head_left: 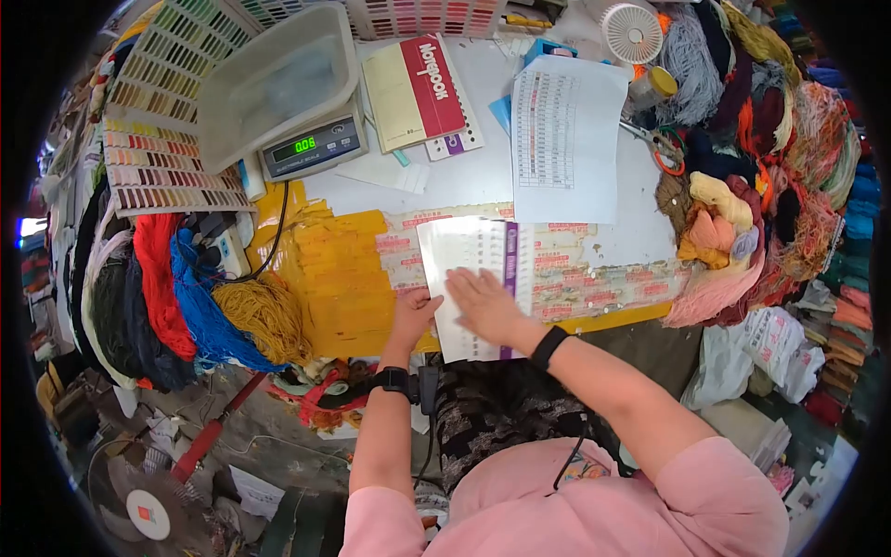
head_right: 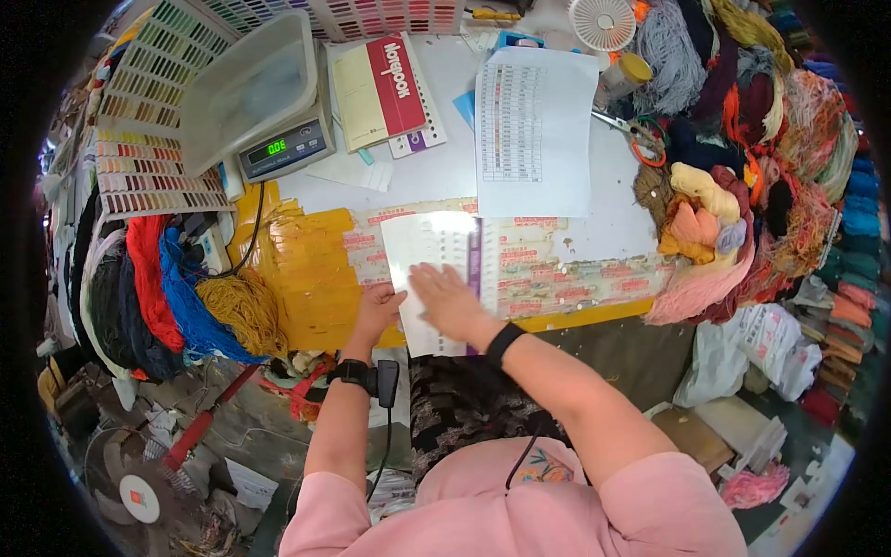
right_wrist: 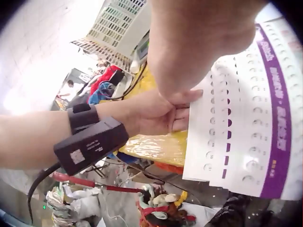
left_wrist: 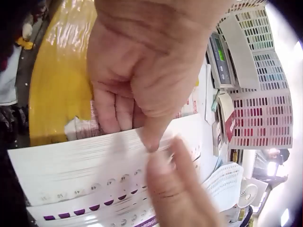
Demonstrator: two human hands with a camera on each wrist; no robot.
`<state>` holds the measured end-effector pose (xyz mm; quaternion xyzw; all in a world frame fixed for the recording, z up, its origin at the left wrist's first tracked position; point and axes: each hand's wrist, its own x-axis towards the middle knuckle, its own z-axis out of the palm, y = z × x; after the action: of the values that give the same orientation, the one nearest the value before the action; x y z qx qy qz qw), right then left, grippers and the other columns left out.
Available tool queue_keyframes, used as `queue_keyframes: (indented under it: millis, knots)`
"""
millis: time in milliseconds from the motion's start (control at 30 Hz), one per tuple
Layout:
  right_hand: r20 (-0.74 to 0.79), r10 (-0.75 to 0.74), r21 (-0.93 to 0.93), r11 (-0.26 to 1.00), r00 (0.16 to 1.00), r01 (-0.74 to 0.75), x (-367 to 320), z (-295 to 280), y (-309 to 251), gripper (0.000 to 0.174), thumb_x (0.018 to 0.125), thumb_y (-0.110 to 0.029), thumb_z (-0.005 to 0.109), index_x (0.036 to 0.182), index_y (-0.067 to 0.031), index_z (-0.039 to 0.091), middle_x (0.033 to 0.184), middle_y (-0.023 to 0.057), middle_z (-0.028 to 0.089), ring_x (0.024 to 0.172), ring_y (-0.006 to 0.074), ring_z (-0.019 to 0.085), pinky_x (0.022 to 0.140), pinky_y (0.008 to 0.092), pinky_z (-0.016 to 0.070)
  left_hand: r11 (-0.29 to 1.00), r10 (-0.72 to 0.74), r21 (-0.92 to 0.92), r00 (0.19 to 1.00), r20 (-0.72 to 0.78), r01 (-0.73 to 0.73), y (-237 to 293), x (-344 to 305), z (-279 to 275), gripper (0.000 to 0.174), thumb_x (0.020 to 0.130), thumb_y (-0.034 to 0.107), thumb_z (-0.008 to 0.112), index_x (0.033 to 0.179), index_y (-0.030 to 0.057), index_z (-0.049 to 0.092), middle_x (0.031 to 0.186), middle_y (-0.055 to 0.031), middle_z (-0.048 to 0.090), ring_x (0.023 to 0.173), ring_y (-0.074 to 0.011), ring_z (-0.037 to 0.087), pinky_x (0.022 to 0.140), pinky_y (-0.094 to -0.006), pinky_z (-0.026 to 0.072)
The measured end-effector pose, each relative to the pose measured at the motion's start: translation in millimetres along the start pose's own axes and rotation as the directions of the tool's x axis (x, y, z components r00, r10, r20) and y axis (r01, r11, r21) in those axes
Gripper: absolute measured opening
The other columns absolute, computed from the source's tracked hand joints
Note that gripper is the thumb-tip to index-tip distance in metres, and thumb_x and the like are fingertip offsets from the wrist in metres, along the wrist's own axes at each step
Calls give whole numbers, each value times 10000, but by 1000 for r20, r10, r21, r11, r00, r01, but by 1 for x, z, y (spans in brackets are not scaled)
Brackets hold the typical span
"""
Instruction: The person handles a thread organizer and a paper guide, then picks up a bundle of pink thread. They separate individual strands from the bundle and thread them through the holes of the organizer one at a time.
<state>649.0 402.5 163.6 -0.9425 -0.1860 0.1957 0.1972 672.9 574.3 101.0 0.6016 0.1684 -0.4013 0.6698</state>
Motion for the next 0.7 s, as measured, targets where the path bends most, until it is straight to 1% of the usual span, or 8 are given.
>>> queue_keyframes:
  millis: [100, 200, 233, 300, 367, 500, 633, 700]
  knots:
    - [64, -38, -144, 988, 997, 47, -26, -9, 25, 606, 792, -295, 500, 1271, -3, 270, 1343, 140, 229, 1254, 253, 191, 1009, 402, 172, 999, 19, 48, 997, 68, -22, 4, -8, -4, 166, 789, 104, 556, 921, 6, 576, 804, -14, 590, 673, -68, 536, 556, -209, 435]
    - [121, 35, -110, 994, 992, -22, -25, -19, 21, 605, 797, -322, 479, 1261, 9, 279, 1343, 143, 225, 1249, 271, 182, 1015, 407, 152, 992, 40, 119, 995, 95, -51, 0, -4, -7, 166, 781, 107, 565, 909, 2, 578, 775, -8, 587, 653, -70, 535, 549, -204, 434]
    - [37, 7, -100, 995, 999, -3, -20, -21, 15, 604, 784, -311, 500, 1250, 12, 293, 1335, 149, 235, 1238, 287, 199, 1013, 406, 159, 991, 54, 115, 996, 71, -62, -1, -3, -4, 156, 773, 98, 571, 889, -6, 584, 748, -8, 588, 628, -67, 526, 531, -205, 424]
    - [2, -98, -68, 993, 995, 98, -9, -29, -3, 604, 775, -304, 513, 1243, 14, 301, 1330, 154, 243, 1233, 285, 213, 1011, 407, 164, 991, 72, 112, 997, 12, -73, -4, -3, -1, 137, 759, 81, 583, 851, -20, 595, 693, -8, 588, 579, -61, 510, 496, -208, 403]
    - [-57, -158, -41, 987, 986, 156, 1, -21, -17, 610, 762, -296, 533, 1242, 5, 307, 1323, 141, 264, 1226, 278, 232, 1006, 407, 174, 973, 130, 197, 991, -32, -121, -8, -4, -1, 133, 750, 84, 594, 827, -25, 600, 669, -17, 587, 568, -60, 506, 498, -208, 401]
    - [27, -121, -157, 980, 992, 124, -11, -1, 19, 612, 744, -290, 554, 1248, -30, 324, 1323, 93, 285, 1226, 256, 237, 998, 410, 185, 938, 255, 278, 956, -144, -209, -2, -12, 12, 114, 734, 77, 606, 743, -36, 591, 599, -20, 560, 533, -54, 487, 479, -209, 388]
    - [129, -50, -201, 977, 990, 76, -17, -17, 18, 582, 762, -280, 541, 1238, -17, 333, 1325, 112, 274, 1224, 268, 240, 985, 424, 209, 935, 239, 297, 964, -117, -196, -2, -8, 10, 102, 733, 55, 595, 783, -34, 588, 619, -31, 571, 532, -59, 492, 465, -215, 383]
    - [59, -114, -148, 981, 992, 122, -13, -23, 8, 578, 759, -276, 545, 1232, -14, 340, 1323, 116, 276, 1225, 268, 237, 984, 424, 211, 948, 206, 261, 976, -73, -180, -6, -10, 4, 117, 733, 46, 590, 815, -36, 589, 640, -40, 584, 531, -62, 497, 462, -217, 383]
